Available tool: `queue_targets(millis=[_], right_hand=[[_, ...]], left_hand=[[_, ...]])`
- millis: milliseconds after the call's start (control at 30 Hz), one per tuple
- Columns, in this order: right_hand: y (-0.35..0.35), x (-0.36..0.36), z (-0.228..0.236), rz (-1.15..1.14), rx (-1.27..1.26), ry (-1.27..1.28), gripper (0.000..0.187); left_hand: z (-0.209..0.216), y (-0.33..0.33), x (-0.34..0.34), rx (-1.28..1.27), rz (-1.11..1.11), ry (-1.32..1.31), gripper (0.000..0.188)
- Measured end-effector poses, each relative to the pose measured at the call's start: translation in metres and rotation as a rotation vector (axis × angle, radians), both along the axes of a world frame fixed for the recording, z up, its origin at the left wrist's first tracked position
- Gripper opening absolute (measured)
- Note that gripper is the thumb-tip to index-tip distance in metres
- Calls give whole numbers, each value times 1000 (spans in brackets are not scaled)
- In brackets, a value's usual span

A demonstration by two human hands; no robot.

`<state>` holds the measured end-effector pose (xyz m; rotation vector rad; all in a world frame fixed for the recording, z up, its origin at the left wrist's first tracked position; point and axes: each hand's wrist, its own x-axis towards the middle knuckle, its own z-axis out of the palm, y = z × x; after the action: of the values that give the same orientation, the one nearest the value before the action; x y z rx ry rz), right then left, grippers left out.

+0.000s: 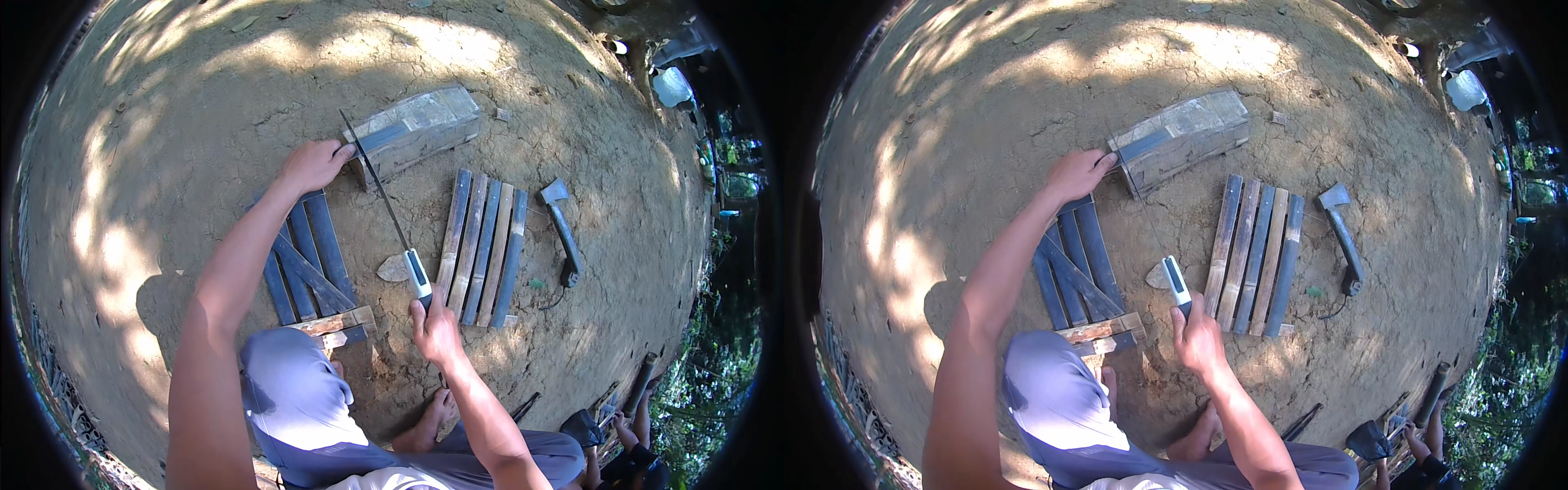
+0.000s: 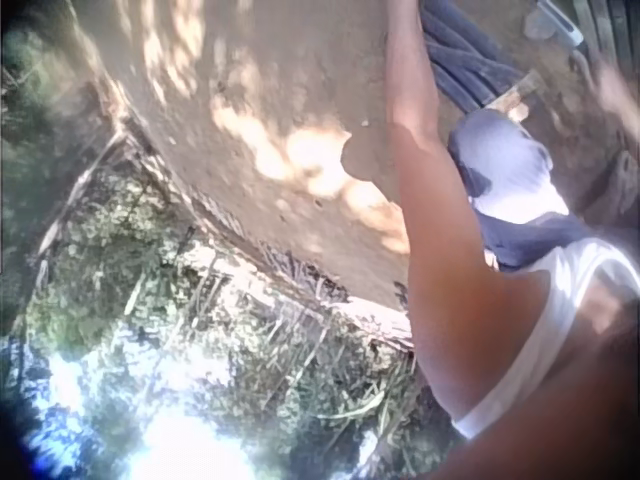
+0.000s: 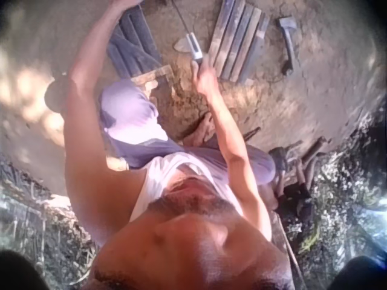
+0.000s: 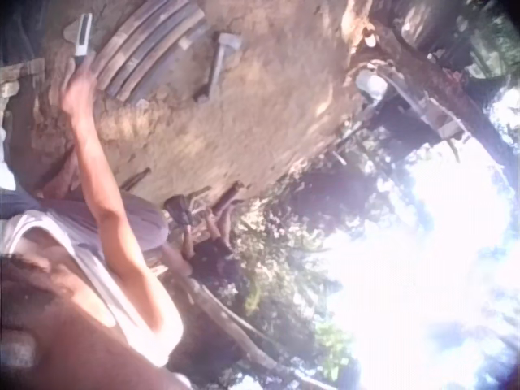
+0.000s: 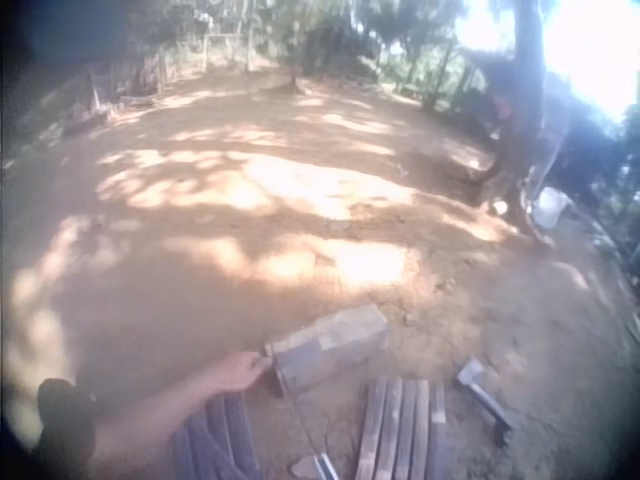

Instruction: The person uses a hatchet on a bamboo panel, arranges bamboo slats on a wooden frame, measures them with a tape, and cuts a piece of wood using a saw.

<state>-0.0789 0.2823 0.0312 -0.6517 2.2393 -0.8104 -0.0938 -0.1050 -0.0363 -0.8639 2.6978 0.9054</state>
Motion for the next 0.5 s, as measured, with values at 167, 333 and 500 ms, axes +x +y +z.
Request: queue_targets(millis=[167, 333, 500], right_hand=[[-1, -1, 3, 17, 42, 20, 38], [-8, 4, 6, 23, 64, 32, 41], [-18, 8, 5, 30, 100, 56, 40]], left_hand=[[16, 19, -2, -143, 22, -10, 56], [14, 7, 15, -167, -160, 94, 44], [11, 7, 16, -186, -146, 49, 40]])
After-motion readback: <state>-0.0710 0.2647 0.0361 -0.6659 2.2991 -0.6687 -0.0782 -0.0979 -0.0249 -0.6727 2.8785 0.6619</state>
